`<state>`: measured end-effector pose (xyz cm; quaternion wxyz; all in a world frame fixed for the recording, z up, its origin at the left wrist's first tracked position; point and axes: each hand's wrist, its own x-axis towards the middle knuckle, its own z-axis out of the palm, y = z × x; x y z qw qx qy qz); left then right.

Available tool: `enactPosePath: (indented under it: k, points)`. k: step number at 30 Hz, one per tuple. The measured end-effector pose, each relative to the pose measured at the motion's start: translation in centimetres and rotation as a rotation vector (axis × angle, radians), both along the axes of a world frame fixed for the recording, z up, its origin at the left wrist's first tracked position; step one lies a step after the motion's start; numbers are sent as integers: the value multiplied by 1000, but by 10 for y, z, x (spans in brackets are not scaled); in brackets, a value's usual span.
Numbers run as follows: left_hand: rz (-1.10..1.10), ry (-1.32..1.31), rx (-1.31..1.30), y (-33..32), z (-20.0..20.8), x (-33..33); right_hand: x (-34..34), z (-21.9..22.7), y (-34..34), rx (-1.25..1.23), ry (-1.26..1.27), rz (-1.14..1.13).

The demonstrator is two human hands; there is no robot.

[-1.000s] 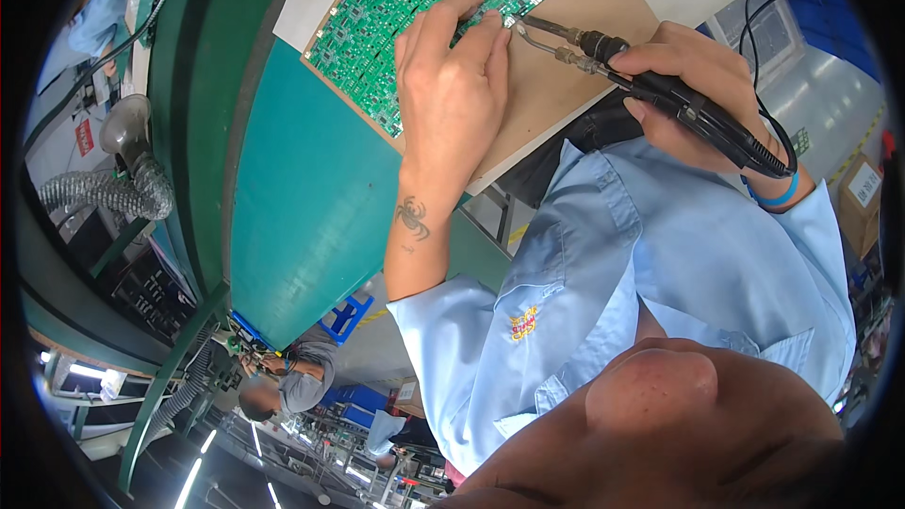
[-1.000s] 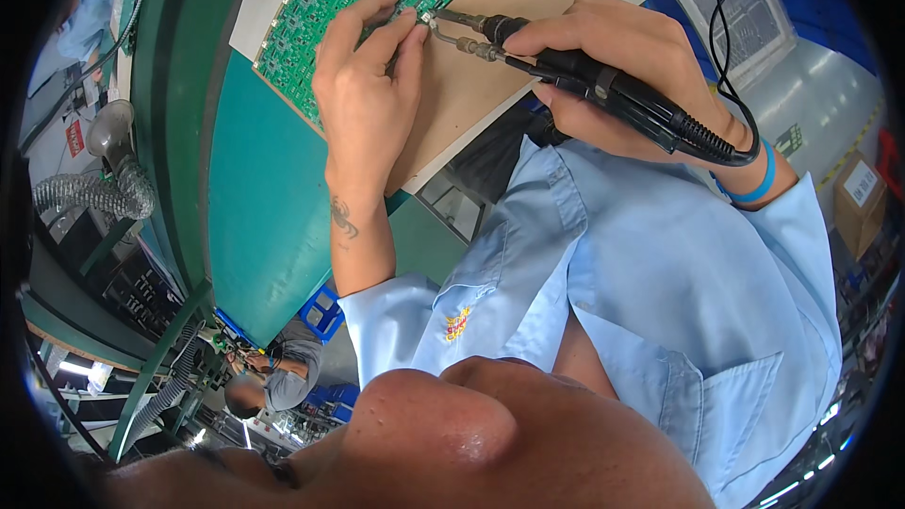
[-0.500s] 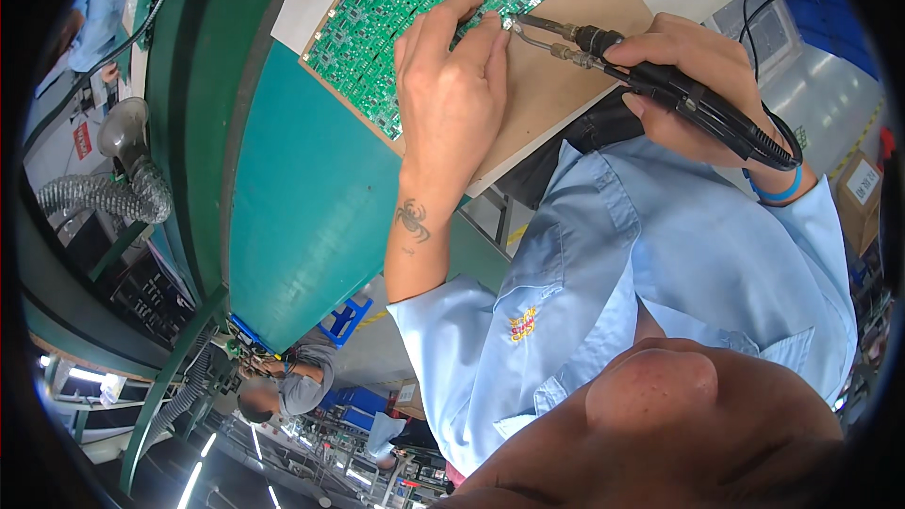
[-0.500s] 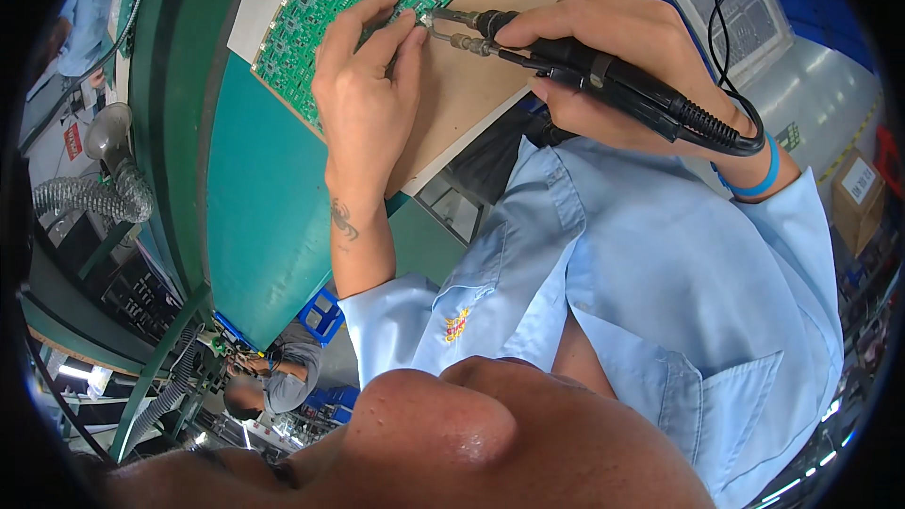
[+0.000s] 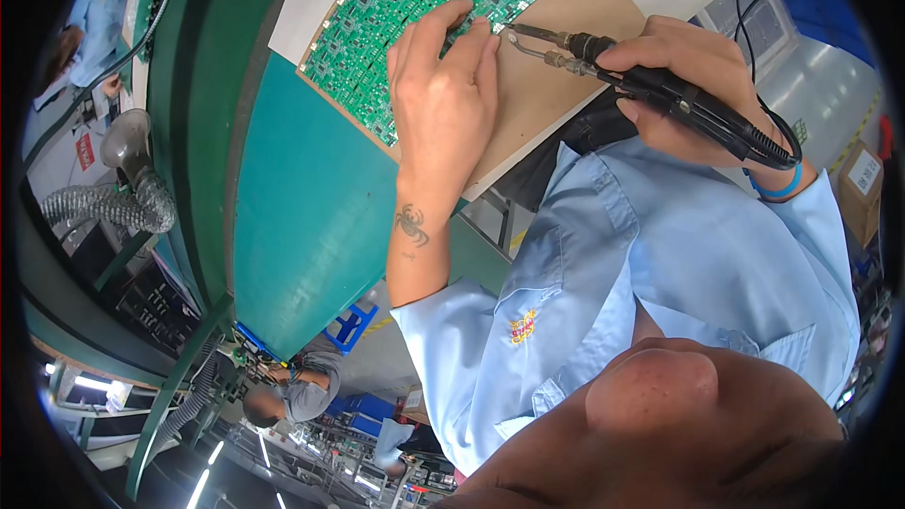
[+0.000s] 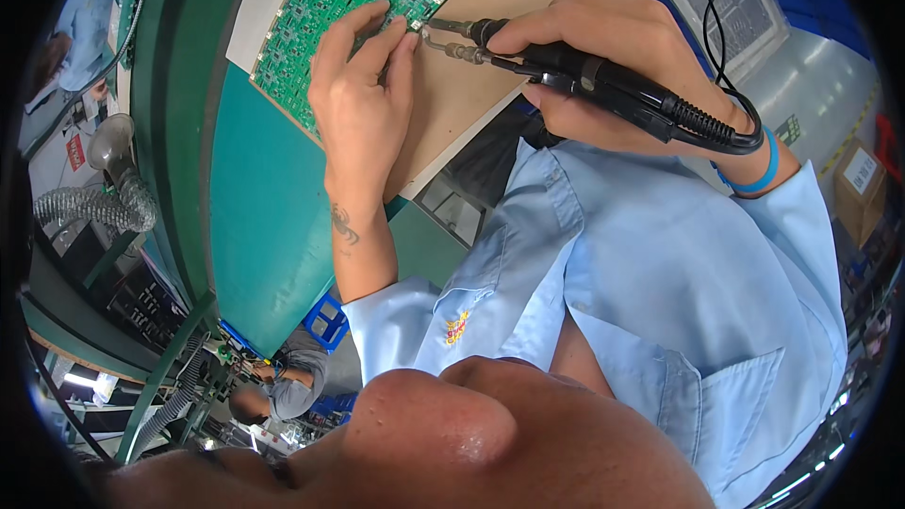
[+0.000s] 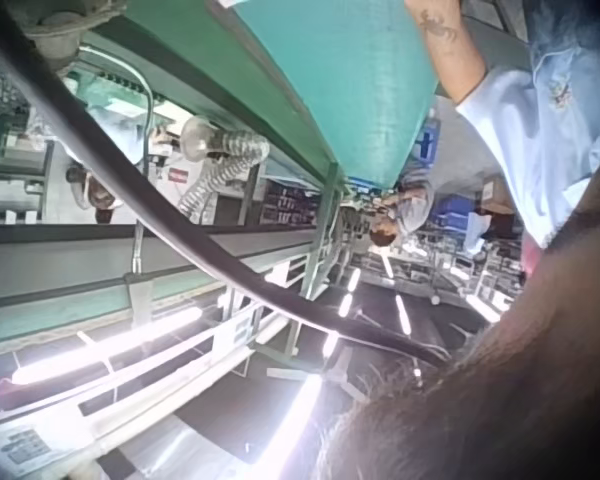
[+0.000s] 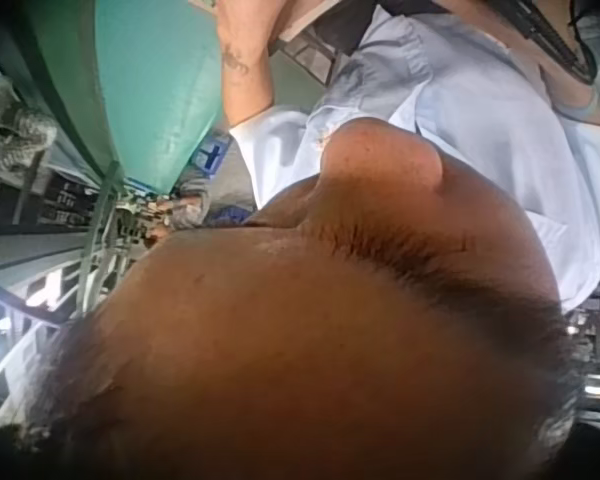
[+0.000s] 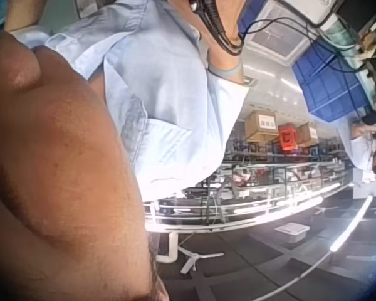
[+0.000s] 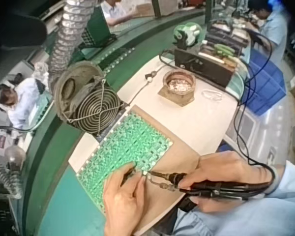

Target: Soldering electronic components onto a printed circuit board at a manual assembly station.

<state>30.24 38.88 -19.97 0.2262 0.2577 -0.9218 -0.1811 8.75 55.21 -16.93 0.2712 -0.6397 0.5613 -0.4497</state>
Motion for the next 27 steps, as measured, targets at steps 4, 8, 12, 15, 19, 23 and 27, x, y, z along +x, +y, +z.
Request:
enactPosePath:
  k: [4,8,12,15,19,23,27]
  points:
    - [-1,9,-10,0,-3,0,-4,6,3,-11,0,-36]
    - [13,1,-64,-1,-2,2,-14,6,1,-55,-9,-165]
    - [22,-26,-104,-2,-1,4,-47,-47,-5,36,-114,-802]
    - [30,-112,-82,-2,1,5,-101,-93,-4,237,-281,-724]
    - [23,-110,-24,0,5,15,-50,-56,-8,28,-149,-622]
    - [66,-81,82,-4,12,24,-8,-7,-4,-133,-8,-152]
    - [78,-41,172,-10,10,26,19,-4,-2,-103,-32,-28]
